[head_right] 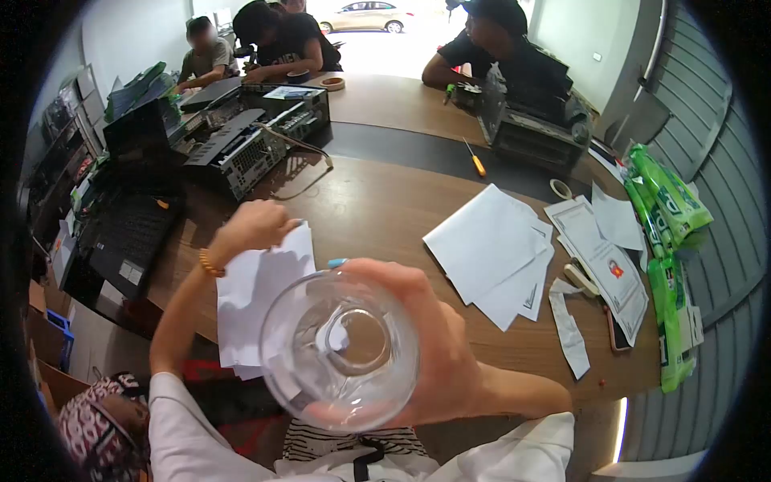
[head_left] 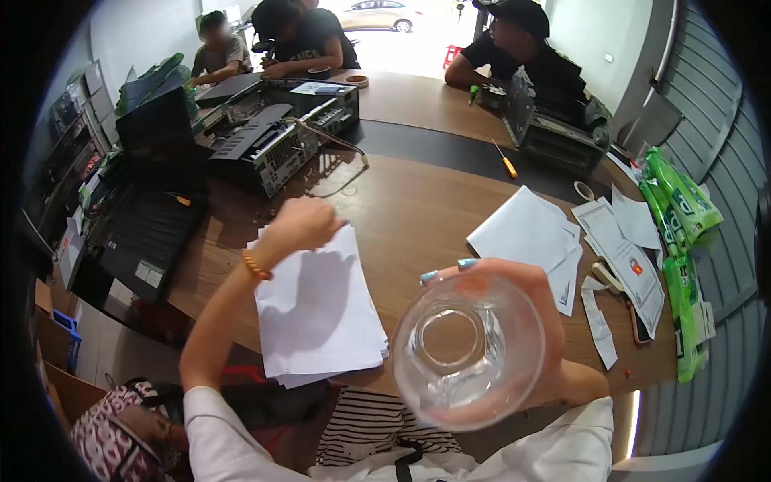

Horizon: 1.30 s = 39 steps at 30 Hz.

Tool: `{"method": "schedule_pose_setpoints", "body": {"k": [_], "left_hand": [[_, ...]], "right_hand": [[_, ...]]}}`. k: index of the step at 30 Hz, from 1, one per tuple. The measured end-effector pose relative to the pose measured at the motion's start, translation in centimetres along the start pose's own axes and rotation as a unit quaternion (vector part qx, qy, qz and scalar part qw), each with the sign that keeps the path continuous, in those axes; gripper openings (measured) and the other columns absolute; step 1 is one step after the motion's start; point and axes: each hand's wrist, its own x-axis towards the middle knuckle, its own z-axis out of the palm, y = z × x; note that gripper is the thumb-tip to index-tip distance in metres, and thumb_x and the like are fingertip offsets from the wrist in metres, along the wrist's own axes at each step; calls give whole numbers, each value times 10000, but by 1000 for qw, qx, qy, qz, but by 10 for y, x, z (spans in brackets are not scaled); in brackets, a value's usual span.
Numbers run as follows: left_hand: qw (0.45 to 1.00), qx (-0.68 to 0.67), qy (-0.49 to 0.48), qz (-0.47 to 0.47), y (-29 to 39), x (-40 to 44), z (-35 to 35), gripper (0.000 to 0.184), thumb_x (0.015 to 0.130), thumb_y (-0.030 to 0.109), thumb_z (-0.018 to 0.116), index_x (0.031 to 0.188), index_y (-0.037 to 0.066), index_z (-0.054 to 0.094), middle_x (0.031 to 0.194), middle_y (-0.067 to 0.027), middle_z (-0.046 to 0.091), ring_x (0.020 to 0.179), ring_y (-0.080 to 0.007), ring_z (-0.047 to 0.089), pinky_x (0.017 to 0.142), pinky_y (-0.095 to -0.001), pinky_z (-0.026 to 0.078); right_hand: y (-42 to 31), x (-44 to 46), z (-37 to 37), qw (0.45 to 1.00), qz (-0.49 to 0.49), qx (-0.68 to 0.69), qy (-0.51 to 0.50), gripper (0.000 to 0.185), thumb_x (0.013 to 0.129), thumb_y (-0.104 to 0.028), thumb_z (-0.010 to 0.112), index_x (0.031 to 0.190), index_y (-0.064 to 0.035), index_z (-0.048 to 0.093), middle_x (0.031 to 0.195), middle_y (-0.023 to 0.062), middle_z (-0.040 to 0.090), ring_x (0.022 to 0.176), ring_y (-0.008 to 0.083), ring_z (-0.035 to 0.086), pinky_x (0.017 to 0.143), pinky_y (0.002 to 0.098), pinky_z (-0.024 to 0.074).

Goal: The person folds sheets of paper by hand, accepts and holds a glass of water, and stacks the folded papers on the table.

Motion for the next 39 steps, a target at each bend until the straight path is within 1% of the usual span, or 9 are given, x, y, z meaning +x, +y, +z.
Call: {"method": "schedule_pose_setpoints", "body": {"k": [1,3,5,6,9,15,20,28,39], "left_hand": [[994,30,104,25,1,14,22,395,804,319,443,573,38,597,526,-119,555,506,-287,553,517,-376,444],[981,-88,174,9,12,29,47,373,798,311,468,582,34,593,525,-147,533,493,-305,534,498,-398,421],[967,-115,226,21,18,30,69,348,797,289,477,581,40,589,523,-153,524,488,-314,522,484,-402,405],[949,-145,277,38,20,29,73,324,796,267,487,580,46,584,521,-158,515,483,-323,510,470,-406,390],[941,-192,273,57,19,25,73,297,799,238,492,581,51,569,515,-149,508,477,-322,498,453,-401,370],[940,-194,274,57,18,25,77,302,807,241,486,584,52,556,510,-139,504,478,-319,491,441,-392,353],[943,-189,270,50,18,24,76,296,811,244,483,600,51,558,511,-139,502,484,-321,488,445,-393,353],[948,-192,249,47,18,23,75,320,817,245,467,584,35,532,503,-143,491,481,-324,481,456,-399,350],[949,-181,256,43,19,23,75,333,806,259,474,561,43,538,501,-137,509,474,-294,511,463,-381,392]], "right_hand": [[-2,4,6,1000,-4,5,-1,827,494,-253,803,1110,46,339,1011,156,512,883,218,558,745,282,458],[-8,12,14,996,-9,81,30,812,508,-255,799,1092,69,339,999,165,512,853,237,562,717,282,462],[-16,20,18,990,1,137,45,799,522,-250,794,1082,87,334,992,173,512,830,255,565,698,285,463],[-18,28,13,991,-68,108,37,793,526,-238,791,1085,84,331,992,172,512,830,257,564,697,289,464],[-21,41,9,992,-101,75,5,773,524,-231,793,1078,48,331,975,171,516,831,263,563,708,307,464],[-21,35,14,998,-30,42,-46,739,520,-217,797,1063,-26,332,943,169,523,833,276,561,730,341,462],[-33,15,27,999,6,34,-9,718,517,-206,800,1050,-87,333,915,167,528,835,287,559,749,370,461],[-35,11,47,992,-4,16,126,516,645,-272,711,966,-104,343,832,123,526,783,277,559,701,373,462],[-42,14,39,993,27,31,112,336,749,-214,600,978,-152,361,844,93,525,761,301,567,750,408,447]]}}
